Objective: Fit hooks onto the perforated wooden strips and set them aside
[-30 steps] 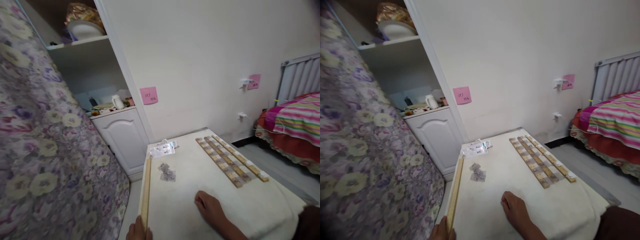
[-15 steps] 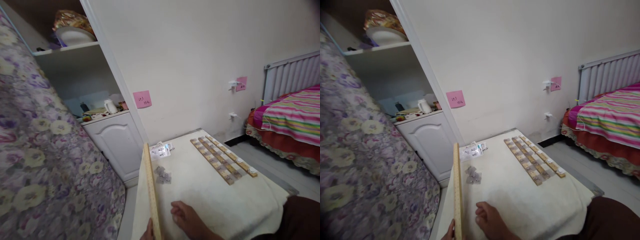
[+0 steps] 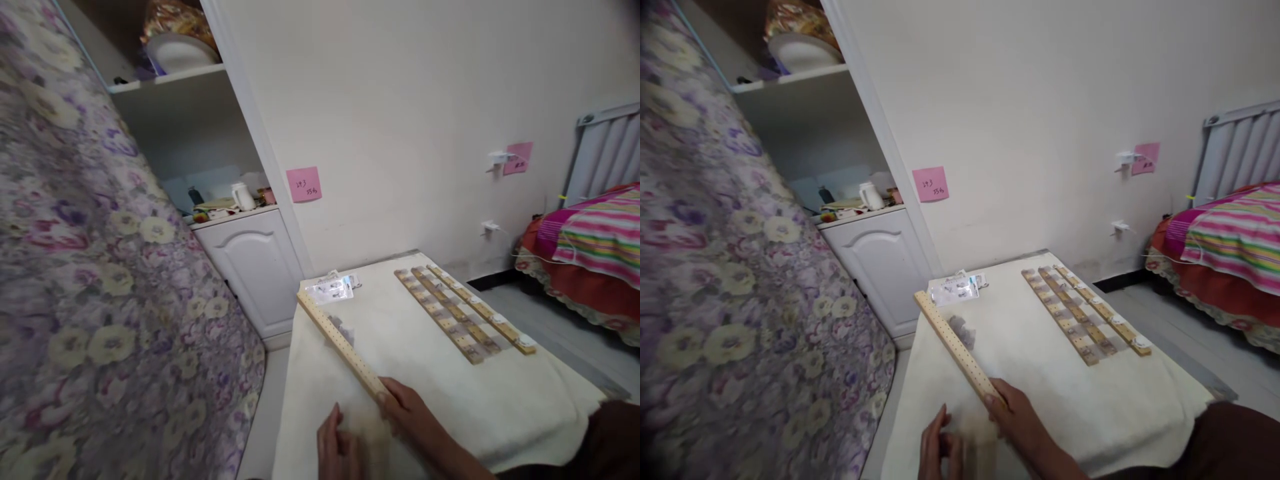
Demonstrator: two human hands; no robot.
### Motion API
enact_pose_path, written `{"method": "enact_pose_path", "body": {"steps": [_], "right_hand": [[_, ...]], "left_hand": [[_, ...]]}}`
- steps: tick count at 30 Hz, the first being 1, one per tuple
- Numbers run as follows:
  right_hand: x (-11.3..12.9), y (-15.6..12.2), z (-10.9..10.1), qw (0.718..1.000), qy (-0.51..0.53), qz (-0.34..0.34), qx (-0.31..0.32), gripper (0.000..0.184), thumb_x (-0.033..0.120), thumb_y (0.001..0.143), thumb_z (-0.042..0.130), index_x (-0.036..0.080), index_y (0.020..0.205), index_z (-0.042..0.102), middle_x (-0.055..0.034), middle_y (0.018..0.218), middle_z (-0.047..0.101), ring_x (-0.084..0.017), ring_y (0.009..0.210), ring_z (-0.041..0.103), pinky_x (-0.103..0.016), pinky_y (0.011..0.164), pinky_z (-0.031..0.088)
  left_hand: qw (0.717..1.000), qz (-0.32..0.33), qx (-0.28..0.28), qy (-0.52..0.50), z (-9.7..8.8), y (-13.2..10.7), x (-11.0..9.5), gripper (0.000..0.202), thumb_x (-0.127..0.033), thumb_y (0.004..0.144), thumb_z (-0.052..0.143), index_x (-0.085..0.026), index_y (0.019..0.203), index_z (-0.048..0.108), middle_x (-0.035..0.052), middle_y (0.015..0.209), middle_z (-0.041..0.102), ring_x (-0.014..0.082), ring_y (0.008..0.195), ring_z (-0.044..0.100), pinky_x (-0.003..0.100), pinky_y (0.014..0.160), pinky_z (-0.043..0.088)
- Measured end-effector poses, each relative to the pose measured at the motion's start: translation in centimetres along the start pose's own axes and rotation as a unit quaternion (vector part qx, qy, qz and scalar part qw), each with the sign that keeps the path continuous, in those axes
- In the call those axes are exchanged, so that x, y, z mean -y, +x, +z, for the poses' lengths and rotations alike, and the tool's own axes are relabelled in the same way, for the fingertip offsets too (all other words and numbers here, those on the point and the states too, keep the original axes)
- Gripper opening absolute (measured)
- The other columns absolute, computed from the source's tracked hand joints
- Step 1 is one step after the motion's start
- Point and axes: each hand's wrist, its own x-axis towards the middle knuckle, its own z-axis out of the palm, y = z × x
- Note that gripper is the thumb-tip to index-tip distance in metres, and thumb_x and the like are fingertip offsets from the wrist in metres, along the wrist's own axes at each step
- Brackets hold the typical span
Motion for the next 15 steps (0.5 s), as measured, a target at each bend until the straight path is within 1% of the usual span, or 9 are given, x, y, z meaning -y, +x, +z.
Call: {"method": "enact_pose_path", "body": {"steps": [1,2,3,4,5,7,10,13,15], "right_hand": [[0.1,-0.1,-0.6,0.999,-0.046,-0.012,0.006,0.044,0.047,0.079,0.054,0.018,0.111,0.063,-0.004,0.082,0.068,-0.021,0.073,0.063,-0.03,0.061,0.05],[0.2,-0.1,-1.3,0.995,-0.098,-0.026,0.011,0.042,0.042,0.073,0.062,0.019,0.107,0.066,-0.005,0.09,0.069,-0.023,0.082,0.063,-0.031,0.07,0.051],[0.2,-0.2,-1.9,0.988,-0.152,-0.029,0.009,0.04,0.037,0.068,0.067,0.019,0.104,0.067,-0.0058,0.095,0.07,-0.025,0.089,0.063,-0.033,0.078,0.049],[0.2,-0.2,-2.4,0.979,-0.204,-0.024,0.01,0.04,0.032,0.065,0.068,0.02,0.104,0.068,-0.0064,0.1,0.07,-0.027,0.094,0.062,-0.034,0.084,0.048],[0.1,-0.3,-3.0,0.969,-0.248,-0.015,0.012,0.042,0.029,0.064,0.068,0.021,0.105,0.068,-0.0065,0.105,0.07,-0.027,0.098,0.061,-0.035,0.087,0.046],[-0.1,-0.5,-3.9,0.95,-0.31,0.004,0.023,0.044,0.024,0.065,0.065,0.025,0.109,0.066,-0.0054,0.108,0.069,-0.026,0.1,0.061,-0.035,0.089,0.044],[-0.5,-0.8,-4.9,0.932,-0.361,-0.002,0.038,0.042,0.02,0.067,0.061,0.029,0.108,0.066,-0.0034,0.108,0.067,-0.024,0.099,0.061,-0.032,0.086,0.043],[-0.6,-0.7,-5.6,0.91,-0.411,-0.028,0.057,0.037,0.018,0.067,0.062,0.03,0.101,0.068,-0.0032,0.102,0.064,-0.024,0.096,0.058,-0.031,0.082,0.042],[-0.8,-0.3,-6.0,0.895,-0.439,-0.038,0.07,0.036,0.019,0.067,0.065,0.031,0.1,0.069,-0.0034,0.1,0.063,-0.024,0.095,0.057,-0.033,0.081,0.04]], "left_hand": [[1.0,-0.01,-0.014,-0.01,-0.8,0.7,0.2,0.047,-0.042,0.084,0.047,-0.015,0.121,0.056,0.0111,0.107,0.06,0.0204,0.084,0.06,0.035,0.076,0.052],[1.0,-0.023,-0.018,-0.011,-1.8,1.5,0.4,0.046,-0.043,0.084,0.049,-0.016,0.121,0.056,0.01,0.107,0.06,0.0202,0.085,0.06,0.035,0.077,0.052],[0.999,-0.037,-0.015,-0.007,-2.7,2.3,0.7,0.047,-0.042,0.083,0.051,-0.016,0.121,0.055,0.0096,0.107,0.059,0.0202,0.086,0.059,0.035,0.078,0.051],[0.999,-0.05,-0.001,-0.002,-3.6,3.0,1.0,0.048,-0.041,0.081,0.053,-0.016,0.123,0.054,0.0099,0.109,0.059,0.0207,0.089,0.059,0.035,0.08,0.051],[0.998,-0.066,-0.005,0.003,-4.4,3.6,1.4,0.05,-0.041,0.08,0.054,-0.017,0.124,0.053,0.0094,0.11,0.058,0.021,0.091,0.058,0.036,0.082,0.05],[0.995,-0.093,-0.032,0.007,-5.7,4.8,2.1,0.052,-0.04,0.078,0.055,-0.017,0.124,0.053,0.0089,0.11,0.058,0.0212,0.089,0.058,0.036,0.082,0.05],[0.99,-0.12,-0.064,0.026,-6.7,6.4,2.9,0.055,-0.044,0.078,0.051,-0.015,0.124,0.052,0.0114,0.114,0.056,0.0218,0.088,0.057,0.037,0.079,0.05],[0.987,-0.135,-0.063,0.056,-6.9,7.6,3.3,0.056,-0.046,0.081,0.045,-0.014,0.127,0.05,0.0137,0.123,0.052,0.0245,0.099,0.056,0.036,0.083,0.048],[0.987,-0.14,-0.05,0.065,-6.8,8.2,3.5,0.055,-0.045,0.084,0.042,-0.014,0.128,0.048,0.0147,0.128,0.05,0.0268,0.11,0.053,0.038,0.091,0.045]]}}
